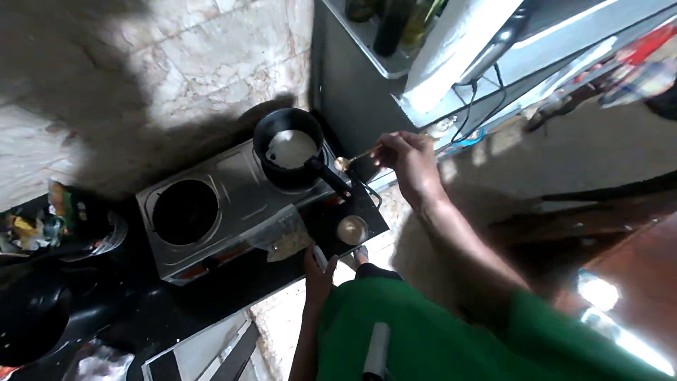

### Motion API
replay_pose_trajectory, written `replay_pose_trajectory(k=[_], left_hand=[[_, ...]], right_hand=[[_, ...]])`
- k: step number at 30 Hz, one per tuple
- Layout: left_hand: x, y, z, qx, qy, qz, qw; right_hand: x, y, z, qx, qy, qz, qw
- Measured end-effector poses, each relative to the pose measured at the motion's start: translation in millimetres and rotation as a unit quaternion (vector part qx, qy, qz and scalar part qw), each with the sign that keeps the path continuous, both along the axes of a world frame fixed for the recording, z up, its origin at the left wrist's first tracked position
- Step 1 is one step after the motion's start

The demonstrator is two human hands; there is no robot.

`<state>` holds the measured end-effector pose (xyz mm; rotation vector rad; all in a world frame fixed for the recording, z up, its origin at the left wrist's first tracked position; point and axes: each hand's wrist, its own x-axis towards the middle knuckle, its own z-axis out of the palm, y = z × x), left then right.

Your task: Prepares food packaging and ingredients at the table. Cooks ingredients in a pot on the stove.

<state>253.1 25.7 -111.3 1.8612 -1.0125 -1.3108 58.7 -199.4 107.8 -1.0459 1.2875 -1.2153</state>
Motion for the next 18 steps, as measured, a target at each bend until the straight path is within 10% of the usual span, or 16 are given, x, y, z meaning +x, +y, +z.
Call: replay_pose_trajectory(k=[5,9,18], left_hand=[[4.8,7.5,1.7,-0.008,0.009,0.033,0.999],[7.0,12.2,7.9,-0.018,0.006,0.041,0.999],[10.5,-3.3,23.7,-0.095,-0.062,-0.013,0.993]], right_hand=[[68.1,-58.7,-27.7,-0.133,0.152,0.033,0.979],[94.4,-101.7,-68.2,-0.253,0.360,0.156,0.884],[49.6,-59.1,-30.9,-0.301,0.293,0.058,0.905]])
